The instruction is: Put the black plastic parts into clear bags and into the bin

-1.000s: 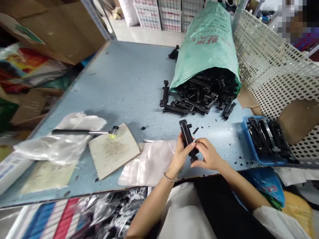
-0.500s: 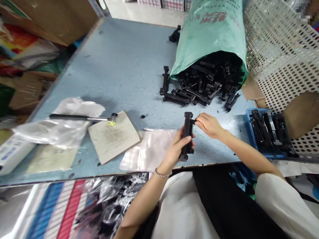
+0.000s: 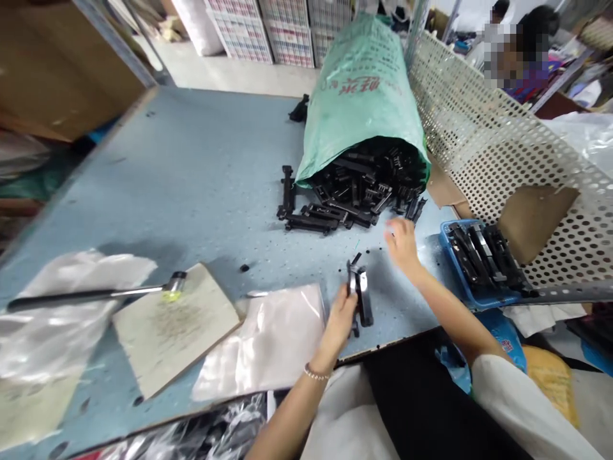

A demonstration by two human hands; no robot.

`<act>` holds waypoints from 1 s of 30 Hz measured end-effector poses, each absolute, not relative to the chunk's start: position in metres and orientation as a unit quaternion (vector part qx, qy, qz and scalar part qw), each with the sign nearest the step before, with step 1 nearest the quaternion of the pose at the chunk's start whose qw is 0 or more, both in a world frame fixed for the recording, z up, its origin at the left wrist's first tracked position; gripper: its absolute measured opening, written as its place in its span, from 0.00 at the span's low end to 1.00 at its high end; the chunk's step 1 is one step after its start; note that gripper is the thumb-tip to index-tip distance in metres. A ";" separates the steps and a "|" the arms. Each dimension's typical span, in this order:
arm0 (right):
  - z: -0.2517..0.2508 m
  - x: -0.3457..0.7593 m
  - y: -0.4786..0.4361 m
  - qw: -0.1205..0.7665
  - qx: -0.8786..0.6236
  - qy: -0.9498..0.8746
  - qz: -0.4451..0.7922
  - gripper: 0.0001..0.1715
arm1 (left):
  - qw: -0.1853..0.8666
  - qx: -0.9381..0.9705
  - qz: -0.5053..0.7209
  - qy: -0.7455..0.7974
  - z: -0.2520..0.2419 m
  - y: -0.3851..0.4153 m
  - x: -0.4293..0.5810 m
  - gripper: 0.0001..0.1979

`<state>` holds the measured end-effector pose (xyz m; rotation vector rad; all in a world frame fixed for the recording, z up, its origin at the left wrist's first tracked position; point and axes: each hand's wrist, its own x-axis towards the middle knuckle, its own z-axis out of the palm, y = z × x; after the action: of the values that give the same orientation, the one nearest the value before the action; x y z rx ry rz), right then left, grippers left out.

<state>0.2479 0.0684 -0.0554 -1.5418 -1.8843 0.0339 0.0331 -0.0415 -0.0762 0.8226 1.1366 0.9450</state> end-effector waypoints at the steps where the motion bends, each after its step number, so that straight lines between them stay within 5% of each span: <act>1: -0.054 0.263 0.089 0.357 -0.675 -0.646 0.004 0.23 | 0.635 0.426 0.402 0.502 -0.081 -0.047 0.041 0.20; 5: -0.056 0.306 0.132 0.345 -0.790 -0.495 0.109 0.36 | 0.451 0.633 0.344 0.526 -0.091 -0.058 0.058 0.23; 9: -0.066 0.302 0.087 0.421 -0.765 -0.455 0.174 0.35 | 0.381 0.667 0.313 0.558 -0.091 -0.044 0.051 0.24; 13: -0.064 0.248 -0.008 0.489 -0.664 -0.504 0.255 0.35 | 0.536 0.554 0.430 0.469 -0.070 -0.021 0.054 0.27; 17: -0.042 0.201 -0.063 0.433 -0.511 -0.673 0.314 0.29 | 0.742 0.290 0.474 0.376 -0.037 -0.005 0.059 0.28; 23: -0.030 0.215 -0.010 0.417 -0.521 -0.743 0.047 0.24 | 0.796 0.227 0.423 0.370 -0.010 -0.020 0.040 0.25; 30: -0.038 0.197 0.044 0.316 -0.466 -0.826 0.033 0.21 | 0.791 0.176 0.427 0.401 -0.006 -0.036 0.043 0.29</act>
<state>0.1971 0.0439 -0.0378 -1.2284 -2.1752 0.0872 0.0435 -0.0360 -0.0060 0.3795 0.8639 0.9194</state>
